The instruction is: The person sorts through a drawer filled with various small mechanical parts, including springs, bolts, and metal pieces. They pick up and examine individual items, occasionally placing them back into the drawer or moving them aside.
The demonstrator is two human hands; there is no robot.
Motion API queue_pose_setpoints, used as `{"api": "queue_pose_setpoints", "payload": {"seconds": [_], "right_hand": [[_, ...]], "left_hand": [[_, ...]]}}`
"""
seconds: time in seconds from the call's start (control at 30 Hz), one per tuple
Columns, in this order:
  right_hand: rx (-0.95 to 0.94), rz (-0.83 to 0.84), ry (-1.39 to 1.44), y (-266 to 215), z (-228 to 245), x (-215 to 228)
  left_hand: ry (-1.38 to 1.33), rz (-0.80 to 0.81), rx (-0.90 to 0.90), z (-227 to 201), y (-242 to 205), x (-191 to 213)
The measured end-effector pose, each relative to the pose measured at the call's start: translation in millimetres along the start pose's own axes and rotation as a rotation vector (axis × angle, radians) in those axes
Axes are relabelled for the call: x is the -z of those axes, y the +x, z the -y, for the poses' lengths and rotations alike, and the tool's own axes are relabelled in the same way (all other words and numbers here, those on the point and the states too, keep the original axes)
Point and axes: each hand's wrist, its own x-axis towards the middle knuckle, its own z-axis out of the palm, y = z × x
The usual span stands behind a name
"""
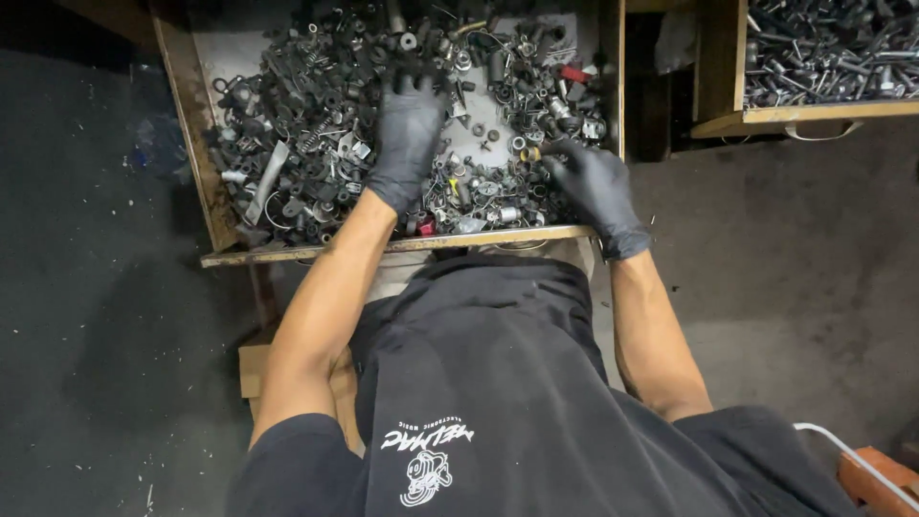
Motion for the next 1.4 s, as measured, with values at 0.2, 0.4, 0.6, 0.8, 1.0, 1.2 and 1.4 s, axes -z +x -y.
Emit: {"api": "queue_pose_setpoints", "payload": {"seconds": [0.2, 0.4, 0.6, 0.8, 1.0, 1.2, 1.4], "right_hand": [[0.478, 0.314, -0.154, 22.9, 35.7, -1.4], [0.342, 0.278, -0.521, 77.0, -18.8, -28.8], [0.473, -0.103, -0.556, 73.5, -47.1, -27.2], [0.302, 0.023, -0.296, 50.1, -7.7, -1.5], [0.270, 0.172, 0.018, 33.4, 25.8, 19.3], [0.061, 0.167, 0.134, 25.7, 21.1, -6.3], [0.073, 0.214, 0.658, -8.9, 57.1, 7.0]], "left_hand": [[-0.844, 0.420, -0.345, 2.2, -12.9, 67.3], [-0.501, 0.814, -0.383, 33.0, -28.1, 76.5], [-0.222, 0.773, -0.154, 47.1, -13.3, 71.8], [-0.631, 0.243, 0.033, 27.3, -26.8, 69.3], [-0.200, 0.069, -0.210, 8.7, -29.1, 24.4], [-0.508, 0.164, -0.107, 9.7, -32.1, 5.2], [-1.400, 0.010, 0.070, -45.9, -37.6, 70.3]]}}
